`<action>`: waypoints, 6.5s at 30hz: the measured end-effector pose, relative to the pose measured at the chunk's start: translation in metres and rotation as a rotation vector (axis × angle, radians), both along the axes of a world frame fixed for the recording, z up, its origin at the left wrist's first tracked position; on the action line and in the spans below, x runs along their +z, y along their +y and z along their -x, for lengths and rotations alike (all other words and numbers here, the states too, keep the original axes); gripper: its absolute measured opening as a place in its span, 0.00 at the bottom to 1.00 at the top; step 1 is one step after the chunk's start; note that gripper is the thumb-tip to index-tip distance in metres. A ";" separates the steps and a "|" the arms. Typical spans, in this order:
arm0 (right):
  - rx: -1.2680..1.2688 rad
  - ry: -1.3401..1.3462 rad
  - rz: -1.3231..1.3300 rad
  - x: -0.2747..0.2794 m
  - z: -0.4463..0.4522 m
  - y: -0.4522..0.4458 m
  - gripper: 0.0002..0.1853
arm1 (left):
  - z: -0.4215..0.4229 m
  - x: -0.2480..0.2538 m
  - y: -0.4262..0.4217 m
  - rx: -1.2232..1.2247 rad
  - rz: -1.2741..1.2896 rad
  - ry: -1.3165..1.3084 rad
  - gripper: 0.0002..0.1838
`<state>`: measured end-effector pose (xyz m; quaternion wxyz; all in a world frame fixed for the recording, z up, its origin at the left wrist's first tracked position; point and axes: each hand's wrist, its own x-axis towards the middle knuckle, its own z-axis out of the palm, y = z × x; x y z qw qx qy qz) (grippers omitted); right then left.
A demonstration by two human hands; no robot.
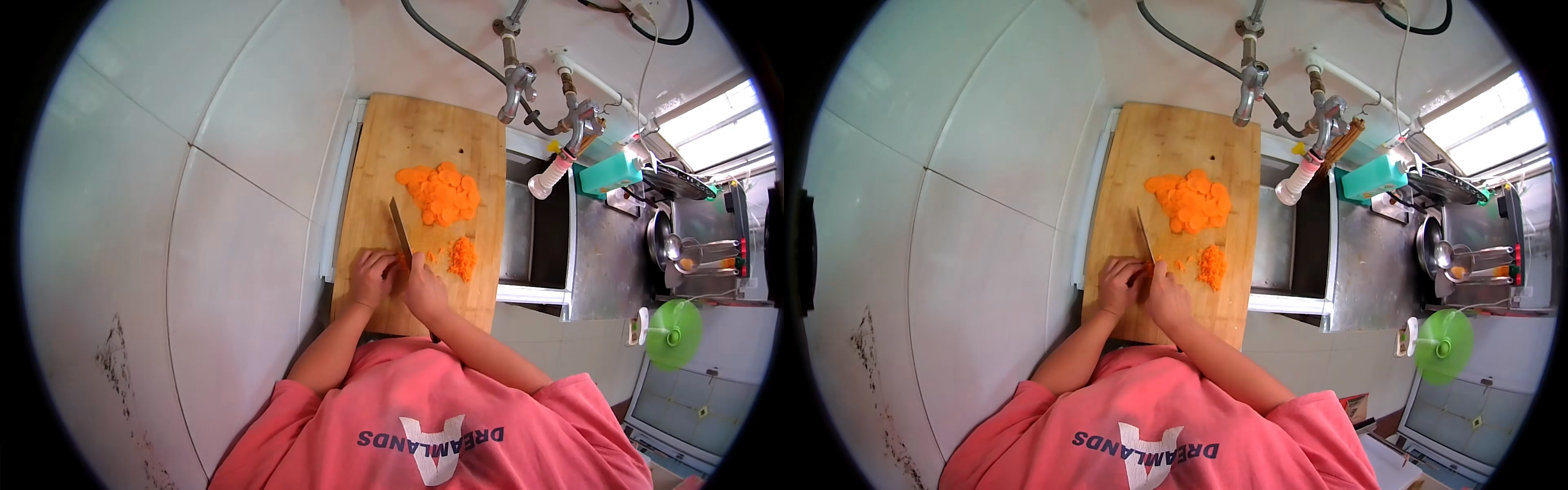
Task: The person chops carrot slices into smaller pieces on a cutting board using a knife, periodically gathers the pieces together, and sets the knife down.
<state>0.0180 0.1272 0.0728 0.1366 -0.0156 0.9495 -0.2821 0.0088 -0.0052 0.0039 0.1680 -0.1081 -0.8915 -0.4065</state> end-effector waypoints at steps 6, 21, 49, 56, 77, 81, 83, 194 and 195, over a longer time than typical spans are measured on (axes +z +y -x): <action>-0.064 -0.031 0.027 -0.010 0.000 0.006 0.19 | 0.001 0.005 0.002 -0.009 -0.011 0.003 0.08; -0.038 -0.120 0.006 -0.003 -0.007 0.012 0.22 | 0.002 0.003 0.002 -0.003 0.006 0.021 0.08; -0.102 -0.041 0.038 0.002 -0.008 0.002 0.19 | -0.008 0.010 -0.009 -0.032 0.045 -0.103 0.22; -0.074 -0.017 -0.004 -0.006 -0.007 0.006 0.25 | -0.002 0.014 0.001 -0.010 0.014 -0.227 0.19; -0.110 -0.024 -0.028 0.007 -0.008 0.013 0.21 | 0.007 0.012 0.005 -0.031 0.017 -0.063 0.15; -0.058 0.020 0.008 0.005 -0.008 0.010 0.14 | 0.009 0.007 0.005 -0.066 0.030 -0.042 0.14; -0.049 0.000 -0.003 0.006 -0.008 0.009 0.15 | 0.009 0.006 0.004 -0.073 0.029 -0.049 0.13; -0.055 0.010 -0.074 -0.001 -0.010 0.000 0.15 | 0.014 0.001 -0.002 -0.118 0.104 0.021 0.05; -0.066 0.009 -0.075 -0.001 -0.009 0.001 0.16 | 0.015 0.001 -0.001 -0.124 0.101 0.016 0.05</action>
